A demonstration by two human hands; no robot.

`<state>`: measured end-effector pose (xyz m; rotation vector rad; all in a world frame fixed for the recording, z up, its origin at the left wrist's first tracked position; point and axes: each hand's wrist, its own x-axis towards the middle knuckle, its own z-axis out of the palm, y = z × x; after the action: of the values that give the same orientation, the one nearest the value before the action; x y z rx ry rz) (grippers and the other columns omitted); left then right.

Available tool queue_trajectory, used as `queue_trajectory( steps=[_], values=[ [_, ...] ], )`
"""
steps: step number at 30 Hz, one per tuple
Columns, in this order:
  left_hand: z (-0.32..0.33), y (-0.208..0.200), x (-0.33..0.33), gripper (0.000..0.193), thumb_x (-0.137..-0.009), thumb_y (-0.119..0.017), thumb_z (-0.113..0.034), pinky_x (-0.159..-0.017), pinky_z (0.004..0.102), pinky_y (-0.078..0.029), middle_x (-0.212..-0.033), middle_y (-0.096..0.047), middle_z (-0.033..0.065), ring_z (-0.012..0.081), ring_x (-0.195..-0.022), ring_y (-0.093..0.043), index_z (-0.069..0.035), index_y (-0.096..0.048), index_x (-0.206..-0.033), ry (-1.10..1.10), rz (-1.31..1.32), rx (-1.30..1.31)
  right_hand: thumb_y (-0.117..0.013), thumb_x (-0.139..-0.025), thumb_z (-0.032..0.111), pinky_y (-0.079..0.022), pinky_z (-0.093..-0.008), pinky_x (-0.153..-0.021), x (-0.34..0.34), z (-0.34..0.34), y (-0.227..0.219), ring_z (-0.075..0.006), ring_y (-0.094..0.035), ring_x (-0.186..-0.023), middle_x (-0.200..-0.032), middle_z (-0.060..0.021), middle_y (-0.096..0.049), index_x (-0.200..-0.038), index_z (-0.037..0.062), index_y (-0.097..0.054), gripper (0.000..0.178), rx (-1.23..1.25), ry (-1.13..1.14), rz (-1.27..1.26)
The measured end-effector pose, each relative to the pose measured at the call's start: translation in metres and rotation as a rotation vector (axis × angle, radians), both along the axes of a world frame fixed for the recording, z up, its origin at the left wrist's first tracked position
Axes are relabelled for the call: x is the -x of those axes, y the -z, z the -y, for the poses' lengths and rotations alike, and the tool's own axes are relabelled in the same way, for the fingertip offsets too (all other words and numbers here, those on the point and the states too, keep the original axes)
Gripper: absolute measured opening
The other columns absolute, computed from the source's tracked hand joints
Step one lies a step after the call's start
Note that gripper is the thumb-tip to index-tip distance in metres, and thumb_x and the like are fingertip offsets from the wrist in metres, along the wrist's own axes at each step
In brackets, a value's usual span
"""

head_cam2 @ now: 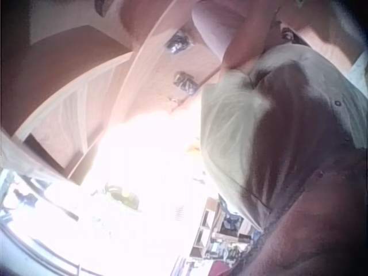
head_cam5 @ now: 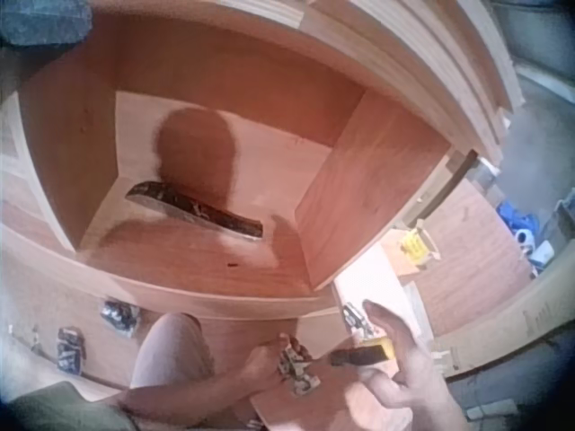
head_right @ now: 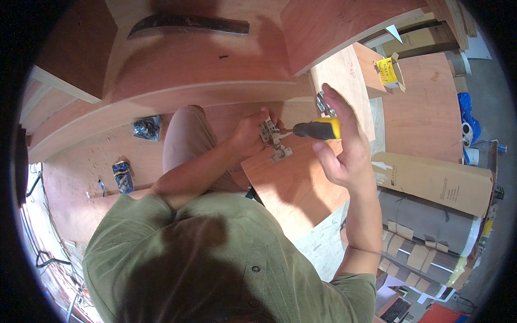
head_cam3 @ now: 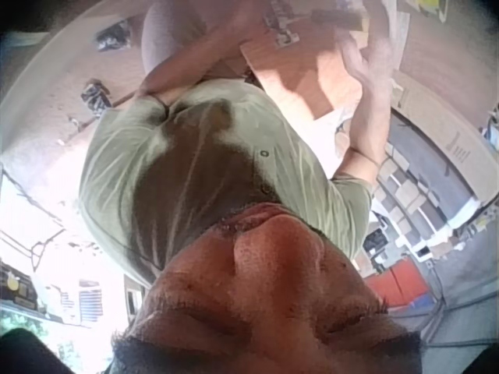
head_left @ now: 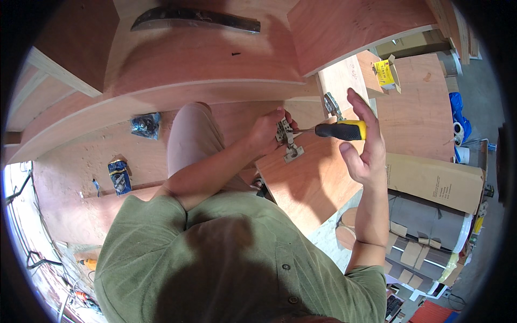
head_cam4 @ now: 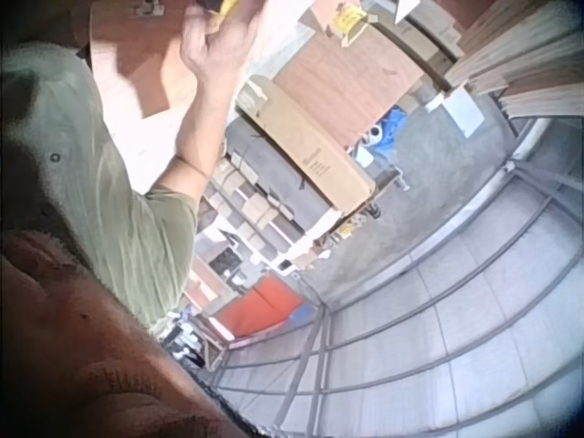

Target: The person installs a wooden cabinet door by attaching hinges to the door and the cabinet frame using a screwdriver. They align the door, secure the hinges, and test the door's movement.

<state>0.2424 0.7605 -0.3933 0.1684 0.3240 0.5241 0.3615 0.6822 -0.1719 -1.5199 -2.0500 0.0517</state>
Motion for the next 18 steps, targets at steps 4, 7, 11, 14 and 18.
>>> queue_trajectory(
  steps=[4, 7, 11, 14, 18],
  values=[
    [0.001, 0.003, -0.001, 0.034, -0.103, -0.035, -0.034, -0.078, 0.0392, -0.048, -0.086, -0.057, 0.0083, 0.0227, -0.084, -0.058, -0.009, -0.053, -0.089, -0.008, 0.026, -0.007, -0.063, -0.071, -0.002, -0.047, -0.0382, -0.096, -0.013, 0.005, 0.001, -0.0301, -0.064, -0.103, -0.114, -0.0185, -0.064, -0.121, -0.0037, -0.056, 0.05, 0.243, -0.17, -0.287],
    [0.001, 0.001, -0.001, 0.034, -0.103, -0.035, -0.034, -0.077, 0.0394, -0.048, -0.086, -0.058, 0.0084, 0.0227, -0.084, -0.058, -0.009, -0.053, -0.089, 0.006, 0.002, 0.003, -0.07, -0.07, -0.004, -0.052, -0.0348, -0.085, -0.013, 0.003, 0.003, -0.0296, -0.065, -0.099, -0.106, -0.0179, -0.066, -0.115, -0.0017, -0.06, 0.046, 0.181, -0.193, -0.21],
    [0.001, 0.002, -0.001, 0.034, -0.103, -0.036, -0.035, -0.075, 0.0393, -0.048, -0.086, -0.058, 0.0091, 0.0228, -0.083, -0.058, -0.009, -0.053, -0.089, -0.007, -0.014, -0.006, -0.084, -0.067, 0.011, -0.052, -0.0309, -0.066, -0.011, 0.004, 0.01, -0.0255, -0.066, -0.085, -0.095, -0.0158, -0.066, -0.106, -0.0007, -0.064, 0.046, -0.014, -0.048, 0.043],
    [0.002, 0.002, -0.002, 0.034, -0.103, -0.036, -0.034, -0.074, 0.0392, -0.048, -0.086, -0.058, 0.0092, 0.0229, -0.082, -0.058, -0.009, -0.053, -0.089, -0.017, -0.003, -0.008, -0.087, -0.063, 0.024, -0.05, -0.0306, -0.06, -0.009, 0.016, 0.016, -0.0224, -0.066, -0.076, -0.089, -0.0143, -0.064, -0.105, -0.001, -0.064, 0.053, -0.07, 0.148, 0.118],
    [0.002, -0.002, 0.0, 0.034, -0.103, -0.035, -0.034, -0.076, 0.039, -0.048, -0.086, -0.057, 0.0092, 0.0229, -0.083, -0.058, -0.008, -0.053, -0.089, -0.001, -0.011, -0.018, -0.084, -0.069, 0.026, -0.052, -0.0318, -0.066, -0.01, 0.023, 0.011, -0.0256, -0.066, -0.081, -0.094, -0.0156, -0.065, -0.107, -0.0015, -0.063, 0.051, 0.0, 0.273, 0.298]
  ],
)
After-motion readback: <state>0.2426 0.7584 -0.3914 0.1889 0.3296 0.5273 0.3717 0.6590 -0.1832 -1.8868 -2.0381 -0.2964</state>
